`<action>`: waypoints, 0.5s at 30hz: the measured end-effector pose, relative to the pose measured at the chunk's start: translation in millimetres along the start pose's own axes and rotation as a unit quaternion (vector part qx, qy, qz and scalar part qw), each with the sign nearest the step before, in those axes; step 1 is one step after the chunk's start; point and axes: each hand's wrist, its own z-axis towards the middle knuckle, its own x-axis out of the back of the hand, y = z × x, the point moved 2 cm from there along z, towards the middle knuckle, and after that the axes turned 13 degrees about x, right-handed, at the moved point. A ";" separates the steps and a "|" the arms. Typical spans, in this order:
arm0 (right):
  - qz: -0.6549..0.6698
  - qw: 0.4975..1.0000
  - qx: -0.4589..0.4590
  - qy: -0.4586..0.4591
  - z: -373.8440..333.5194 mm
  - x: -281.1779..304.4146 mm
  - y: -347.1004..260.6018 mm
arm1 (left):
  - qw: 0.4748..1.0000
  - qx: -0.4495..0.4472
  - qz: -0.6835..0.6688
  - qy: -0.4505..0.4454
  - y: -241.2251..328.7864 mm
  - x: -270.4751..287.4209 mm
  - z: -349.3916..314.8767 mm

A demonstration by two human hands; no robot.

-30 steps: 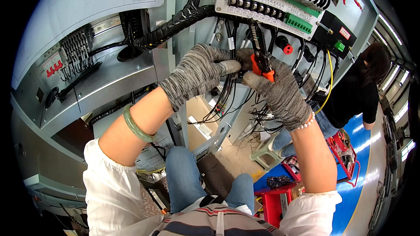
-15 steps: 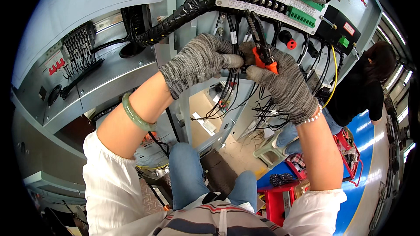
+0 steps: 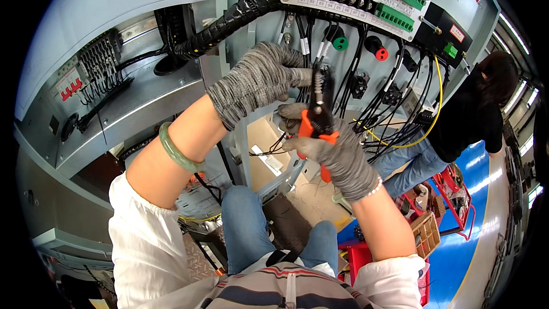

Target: The person works inside an open electrical cabinet, using pliers to strip and cut wires and connecting them to terminal blocks. The person also reaches into a compartmentalized parts box to select small components.

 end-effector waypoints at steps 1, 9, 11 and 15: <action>-0.071 0.997 0.025 -0.007 -0.3 -2.0 5.5 | 1.000 -0.002 0.009 0.005 -0.9 -0.5 0.2; -0.346 0.928 0.077 -0.112 8.2 3.7 -18.2 | 0.999 -0.018 0.016 0.038 -2.8 0.4 -0.7; -0.343 0.926 0.026 -0.153 4.6 20.9 -35.9 | 1.000 -0.016 0.003 0.007 1.9 2.4 -7.1; -0.406 0.887 -0.030 -0.220 3.9 60.9 -48.8 | 1.000 -0.022 0.015 0.004 -3.7 -0.9 1.0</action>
